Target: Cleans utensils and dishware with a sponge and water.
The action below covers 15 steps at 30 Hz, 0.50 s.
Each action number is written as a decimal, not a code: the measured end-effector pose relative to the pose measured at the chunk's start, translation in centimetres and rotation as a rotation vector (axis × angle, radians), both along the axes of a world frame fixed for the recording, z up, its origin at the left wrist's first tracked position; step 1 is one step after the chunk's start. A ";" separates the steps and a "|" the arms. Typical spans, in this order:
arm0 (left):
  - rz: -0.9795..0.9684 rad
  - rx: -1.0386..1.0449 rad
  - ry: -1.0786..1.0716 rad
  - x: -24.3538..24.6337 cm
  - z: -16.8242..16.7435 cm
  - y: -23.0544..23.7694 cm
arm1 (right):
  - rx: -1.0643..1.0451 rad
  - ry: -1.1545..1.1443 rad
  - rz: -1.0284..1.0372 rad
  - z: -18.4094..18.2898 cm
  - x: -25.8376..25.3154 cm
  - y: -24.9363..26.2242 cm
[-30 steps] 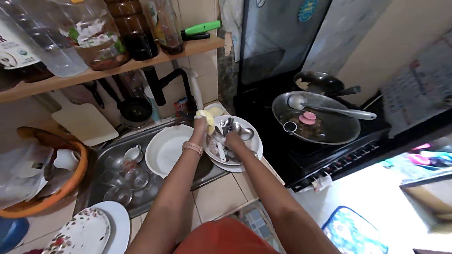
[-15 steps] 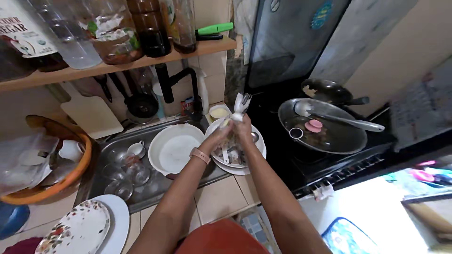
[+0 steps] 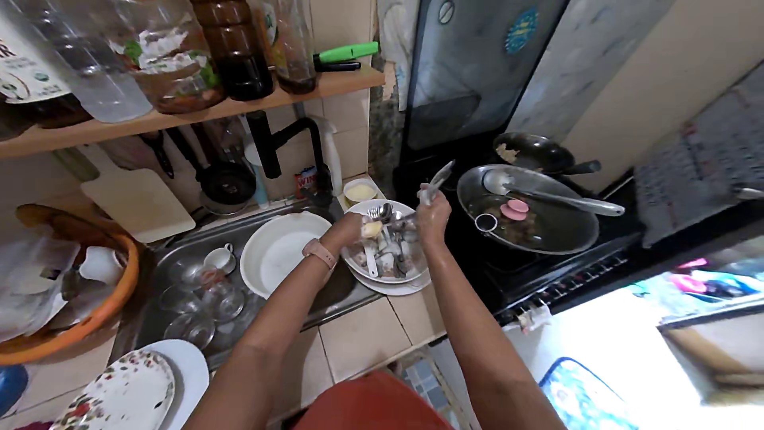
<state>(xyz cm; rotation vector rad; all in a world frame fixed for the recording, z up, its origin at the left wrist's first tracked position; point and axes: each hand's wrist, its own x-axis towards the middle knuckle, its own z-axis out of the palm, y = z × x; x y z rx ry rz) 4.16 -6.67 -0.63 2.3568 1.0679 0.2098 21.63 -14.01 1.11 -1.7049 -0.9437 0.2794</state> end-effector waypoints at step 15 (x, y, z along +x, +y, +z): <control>-0.039 0.240 0.092 -0.2 6.2 3.5 | -0.303 -0.223 0.651 -3.6 -1.1 1.7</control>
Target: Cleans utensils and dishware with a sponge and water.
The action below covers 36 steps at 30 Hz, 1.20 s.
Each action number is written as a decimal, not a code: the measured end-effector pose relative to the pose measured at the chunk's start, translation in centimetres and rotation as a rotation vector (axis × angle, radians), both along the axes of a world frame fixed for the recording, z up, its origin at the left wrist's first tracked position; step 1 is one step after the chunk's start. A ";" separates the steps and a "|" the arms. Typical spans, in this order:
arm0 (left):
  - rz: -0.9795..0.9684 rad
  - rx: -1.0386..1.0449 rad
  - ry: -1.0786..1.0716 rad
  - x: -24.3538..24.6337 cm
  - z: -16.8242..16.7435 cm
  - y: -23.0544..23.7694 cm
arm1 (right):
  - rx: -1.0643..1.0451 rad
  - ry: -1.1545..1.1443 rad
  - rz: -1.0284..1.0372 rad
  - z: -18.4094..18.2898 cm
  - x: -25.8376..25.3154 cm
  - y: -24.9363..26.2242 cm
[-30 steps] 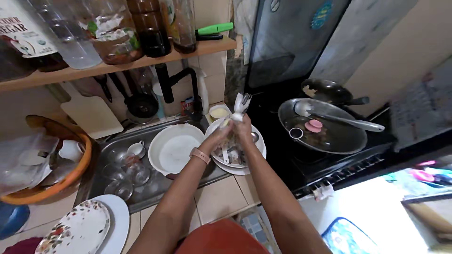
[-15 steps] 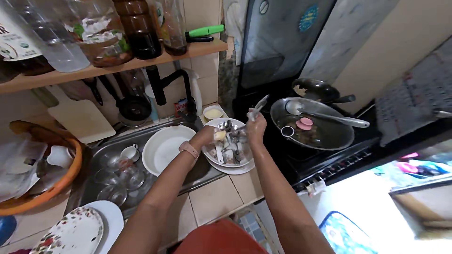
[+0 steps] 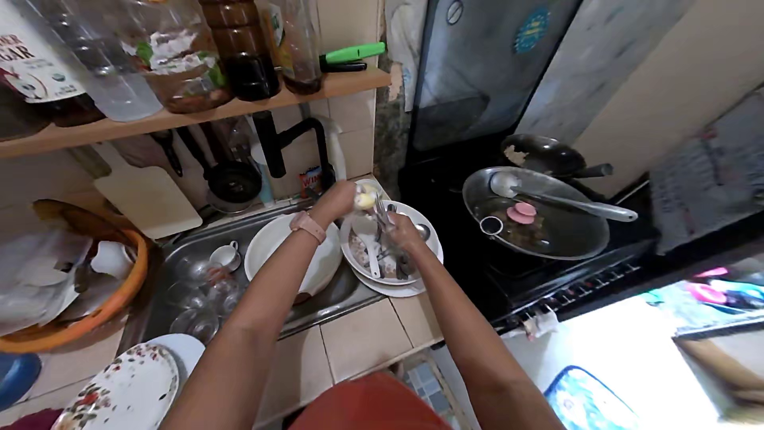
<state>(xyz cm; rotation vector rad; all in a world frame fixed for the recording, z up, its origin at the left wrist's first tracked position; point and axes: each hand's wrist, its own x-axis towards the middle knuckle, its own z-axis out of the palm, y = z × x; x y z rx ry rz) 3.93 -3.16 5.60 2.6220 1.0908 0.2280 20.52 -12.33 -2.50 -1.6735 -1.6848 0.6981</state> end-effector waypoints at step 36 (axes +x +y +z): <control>0.317 -0.400 -0.674 5.2 -5.1 -9.6 | 0.422 1.022 -0.365 2.1 -1.1 1.5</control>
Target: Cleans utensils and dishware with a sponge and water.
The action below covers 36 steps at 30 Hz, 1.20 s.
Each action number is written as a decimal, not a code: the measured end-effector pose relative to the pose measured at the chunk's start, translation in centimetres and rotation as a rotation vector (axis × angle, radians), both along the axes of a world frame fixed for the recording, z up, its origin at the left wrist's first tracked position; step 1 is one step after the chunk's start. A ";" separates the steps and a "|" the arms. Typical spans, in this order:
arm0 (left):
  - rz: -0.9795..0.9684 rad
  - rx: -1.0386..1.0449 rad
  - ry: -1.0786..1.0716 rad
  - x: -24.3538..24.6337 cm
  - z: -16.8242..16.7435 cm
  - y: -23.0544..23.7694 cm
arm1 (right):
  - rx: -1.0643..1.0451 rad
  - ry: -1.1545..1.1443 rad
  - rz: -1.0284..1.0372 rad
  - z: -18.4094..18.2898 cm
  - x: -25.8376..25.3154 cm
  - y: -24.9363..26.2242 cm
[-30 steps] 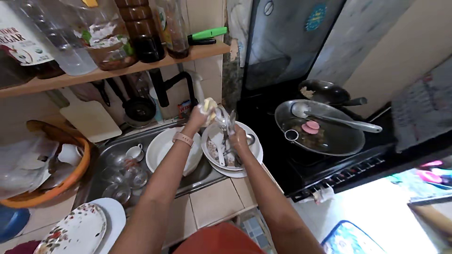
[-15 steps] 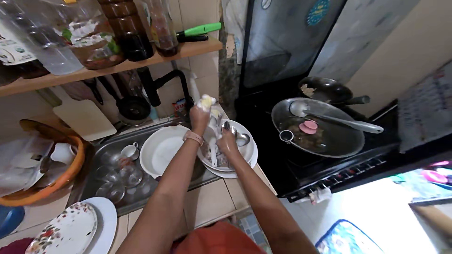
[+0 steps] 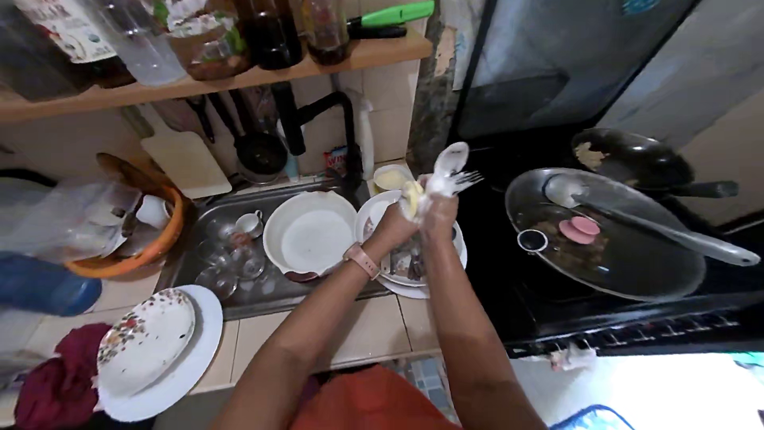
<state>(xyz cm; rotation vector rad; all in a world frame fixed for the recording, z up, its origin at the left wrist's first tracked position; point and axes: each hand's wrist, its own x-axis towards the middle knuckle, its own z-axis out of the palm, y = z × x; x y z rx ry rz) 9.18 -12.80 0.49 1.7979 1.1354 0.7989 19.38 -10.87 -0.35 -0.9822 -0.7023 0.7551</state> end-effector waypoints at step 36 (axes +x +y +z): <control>0.160 0.183 0.170 -6.8 -3.0 4.9 | -0.844 -0.457 0.373 -1.1 -2.2 -4.2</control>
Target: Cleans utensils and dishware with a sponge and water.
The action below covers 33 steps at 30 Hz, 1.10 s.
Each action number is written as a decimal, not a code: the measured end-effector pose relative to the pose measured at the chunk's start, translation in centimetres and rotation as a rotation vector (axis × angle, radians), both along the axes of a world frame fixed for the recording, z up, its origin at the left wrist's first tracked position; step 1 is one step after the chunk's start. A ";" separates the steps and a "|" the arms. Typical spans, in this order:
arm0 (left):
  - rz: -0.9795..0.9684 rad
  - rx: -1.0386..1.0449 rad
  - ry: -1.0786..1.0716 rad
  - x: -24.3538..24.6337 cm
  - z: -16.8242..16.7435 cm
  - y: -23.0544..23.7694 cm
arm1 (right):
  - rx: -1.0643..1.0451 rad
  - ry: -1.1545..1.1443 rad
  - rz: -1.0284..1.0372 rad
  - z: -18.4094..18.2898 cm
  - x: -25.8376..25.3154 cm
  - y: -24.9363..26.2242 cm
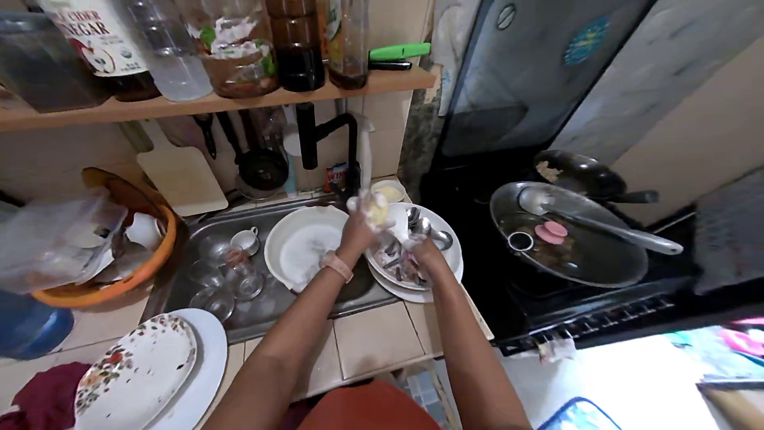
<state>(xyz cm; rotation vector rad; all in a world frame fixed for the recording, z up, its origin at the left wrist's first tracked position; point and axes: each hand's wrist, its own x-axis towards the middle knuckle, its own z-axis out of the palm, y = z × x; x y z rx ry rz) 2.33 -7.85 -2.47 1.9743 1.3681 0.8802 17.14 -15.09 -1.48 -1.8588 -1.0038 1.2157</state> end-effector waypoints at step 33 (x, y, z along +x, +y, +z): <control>-0.144 0.134 -0.505 6.3 1.1 -1.0 | 0.366 0.511 -0.163 -0.8 -2.0 -1.8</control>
